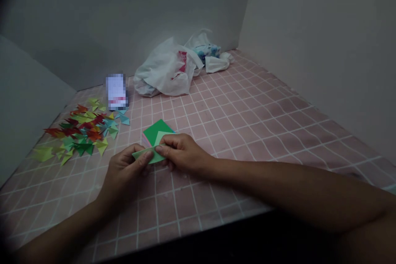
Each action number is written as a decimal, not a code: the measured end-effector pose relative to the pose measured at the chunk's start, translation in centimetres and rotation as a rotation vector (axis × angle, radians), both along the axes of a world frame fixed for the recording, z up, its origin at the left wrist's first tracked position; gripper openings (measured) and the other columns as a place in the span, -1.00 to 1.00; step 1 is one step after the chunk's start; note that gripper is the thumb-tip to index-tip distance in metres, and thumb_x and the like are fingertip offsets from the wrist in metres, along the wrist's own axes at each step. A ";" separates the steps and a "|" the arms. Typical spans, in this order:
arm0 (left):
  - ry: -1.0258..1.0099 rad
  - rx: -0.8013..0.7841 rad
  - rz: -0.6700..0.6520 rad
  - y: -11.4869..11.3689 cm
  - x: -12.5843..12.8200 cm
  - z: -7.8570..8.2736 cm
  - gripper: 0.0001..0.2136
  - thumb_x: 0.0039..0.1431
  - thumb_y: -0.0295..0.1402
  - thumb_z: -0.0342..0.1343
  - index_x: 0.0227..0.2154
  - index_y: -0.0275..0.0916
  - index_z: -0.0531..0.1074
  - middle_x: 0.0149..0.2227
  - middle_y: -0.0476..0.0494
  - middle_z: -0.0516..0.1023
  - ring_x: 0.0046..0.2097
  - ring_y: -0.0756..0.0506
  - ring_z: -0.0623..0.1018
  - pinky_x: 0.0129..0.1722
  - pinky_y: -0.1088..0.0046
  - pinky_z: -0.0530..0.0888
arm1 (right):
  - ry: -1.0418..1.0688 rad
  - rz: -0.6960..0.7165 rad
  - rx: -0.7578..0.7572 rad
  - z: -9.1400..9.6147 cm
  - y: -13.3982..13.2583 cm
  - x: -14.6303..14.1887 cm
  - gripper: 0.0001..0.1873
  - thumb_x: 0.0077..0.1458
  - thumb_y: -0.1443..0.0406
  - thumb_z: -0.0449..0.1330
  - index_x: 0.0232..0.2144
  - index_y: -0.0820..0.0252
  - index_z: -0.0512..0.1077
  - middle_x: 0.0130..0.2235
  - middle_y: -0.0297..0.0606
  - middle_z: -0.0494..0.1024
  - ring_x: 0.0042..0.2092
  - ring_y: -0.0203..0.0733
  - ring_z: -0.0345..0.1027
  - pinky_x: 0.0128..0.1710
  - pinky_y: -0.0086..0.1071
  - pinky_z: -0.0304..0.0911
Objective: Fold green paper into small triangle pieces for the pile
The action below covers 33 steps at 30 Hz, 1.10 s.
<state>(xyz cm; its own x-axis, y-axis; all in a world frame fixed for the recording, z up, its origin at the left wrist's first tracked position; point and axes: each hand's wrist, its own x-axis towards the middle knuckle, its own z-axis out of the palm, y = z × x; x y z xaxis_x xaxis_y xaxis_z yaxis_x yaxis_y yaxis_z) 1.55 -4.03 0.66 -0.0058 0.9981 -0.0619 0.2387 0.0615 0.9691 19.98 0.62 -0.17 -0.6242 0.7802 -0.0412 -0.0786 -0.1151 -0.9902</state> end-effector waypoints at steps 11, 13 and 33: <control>0.152 0.086 -0.018 -0.1 -0.1 0.2 -0.64 0.33 -0.19 0.05 -0.57 -0.22 0.42 -0.64 0.03 0.43 -0.58 0.03 0.39 -0.57 0.53 0.28 | 0.004 -0.034 -0.037 -0.4 0.1 -0.2 -0.74 0.20 0.12 0.20 -0.39 0.18 0.33 -0.59 -0.45 0.40 -0.57 -0.38 0.28 -0.56 -0.50 0.17; 0.203 0.110 -0.045 -0.1 0.0 0.3 -0.66 0.32 -0.22 0.05 -0.57 -0.22 0.42 -0.64 0.04 0.43 -0.58 0.03 0.37 -0.56 0.53 0.27 | 0.023 -0.011 -0.114 -0.3 0.2 -0.3 -0.75 0.12 0.16 0.28 -0.37 0.17 0.32 -0.59 -0.47 0.41 -0.59 -0.39 0.28 -0.60 -0.52 0.17; -0.156 -0.221 0.056 1.1 -0.8 0.1 -0.64 0.24 -0.15 0.12 -0.59 -0.22 0.27 -0.71 0.12 0.26 -0.64 0.09 0.24 -0.61 0.57 0.20 | 0.095 -0.162 -0.283 -0.1 2.2 0.5 -0.81 0.21 0.23 0.19 -0.39 0.21 0.35 -0.60 -0.45 0.46 -0.67 -0.44 0.27 -0.66 -0.56 0.14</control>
<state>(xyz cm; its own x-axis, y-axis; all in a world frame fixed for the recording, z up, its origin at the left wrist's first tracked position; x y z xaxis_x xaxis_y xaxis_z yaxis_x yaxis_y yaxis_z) 0.77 -2.92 0.80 -0.0343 0.9586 -0.2827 0.0774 0.2846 0.9555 20.50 2.78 -0.28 -0.5049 0.8352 -0.2180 -0.2088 -0.3632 -0.9080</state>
